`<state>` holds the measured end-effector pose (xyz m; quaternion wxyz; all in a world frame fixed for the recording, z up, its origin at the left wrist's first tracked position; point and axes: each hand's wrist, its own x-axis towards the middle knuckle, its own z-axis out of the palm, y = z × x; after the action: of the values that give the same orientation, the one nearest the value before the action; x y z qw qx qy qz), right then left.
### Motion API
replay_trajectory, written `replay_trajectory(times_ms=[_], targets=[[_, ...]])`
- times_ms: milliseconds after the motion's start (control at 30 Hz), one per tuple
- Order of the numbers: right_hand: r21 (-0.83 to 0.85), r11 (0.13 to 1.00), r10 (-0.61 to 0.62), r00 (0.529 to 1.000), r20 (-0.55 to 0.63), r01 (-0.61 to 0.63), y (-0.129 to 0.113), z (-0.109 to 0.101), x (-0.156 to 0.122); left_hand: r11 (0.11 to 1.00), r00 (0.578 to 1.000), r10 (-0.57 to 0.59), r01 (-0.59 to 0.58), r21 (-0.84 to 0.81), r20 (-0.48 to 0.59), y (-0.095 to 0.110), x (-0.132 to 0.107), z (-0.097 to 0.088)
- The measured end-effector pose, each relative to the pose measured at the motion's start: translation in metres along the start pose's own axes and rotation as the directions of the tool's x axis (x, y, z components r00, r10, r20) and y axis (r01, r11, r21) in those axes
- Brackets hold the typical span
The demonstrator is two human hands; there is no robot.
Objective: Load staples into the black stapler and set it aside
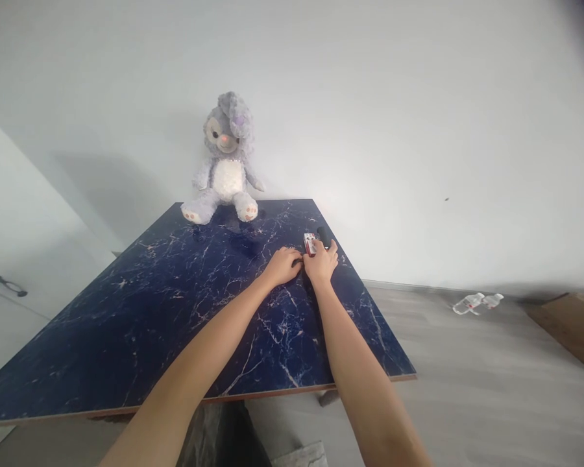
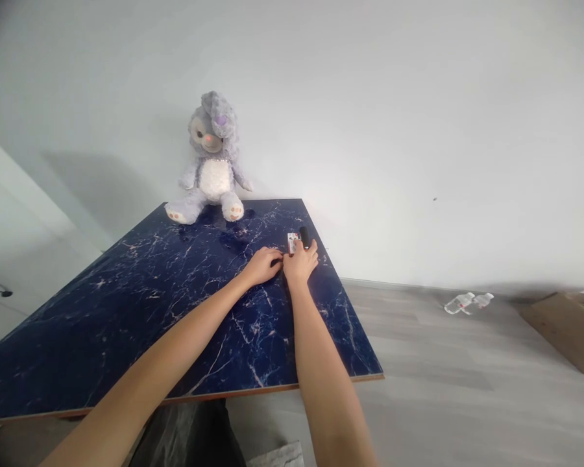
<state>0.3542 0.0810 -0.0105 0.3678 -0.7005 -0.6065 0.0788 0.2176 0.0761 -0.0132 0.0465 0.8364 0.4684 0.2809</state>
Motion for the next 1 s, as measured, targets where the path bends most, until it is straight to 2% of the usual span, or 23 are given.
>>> replay_trajectory(times_ms=[200, 333, 433, 667, 1000], targets=[[-0.006, 0.999, -0.040, 0.999, 0.006, 0.040, 0.002, 0.000, -0.001, 1.000, 1.000, -0.023, 0.024, 0.021, -0.010, 0.002, -0.002, -0.001], [0.005, 1.000, -0.018, 1.000, 0.021, 0.017, 0.003, -0.002, 0.000, 0.997, 0.998, -0.051, 0.054, 0.048, -0.045, 0.008, -0.012, -0.004], [0.009, 1.000, -0.021, 0.999, 0.031, 0.021, 0.004, -0.002, 0.001, 0.997, 0.997, -0.051, 0.055, 0.062, -0.066, 0.013, -0.029, -0.011], [0.004, 1.000, -0.016, 0.999, 0.037, 0.016, 0.003, 0.000, 0.003, 1.000, 1.000, 0.006, -0.006, 0.022, -0.029, 0.017, -0.075, -0.034], [-0.042, 0.999, -0.020, 1.000, 0.019, 0.021, -0.004, 0.000, 0.004, 1.000, 0.999, -0.019, 0.020, 0.013, -0.036, 0.015, -0.069, -0.040]])
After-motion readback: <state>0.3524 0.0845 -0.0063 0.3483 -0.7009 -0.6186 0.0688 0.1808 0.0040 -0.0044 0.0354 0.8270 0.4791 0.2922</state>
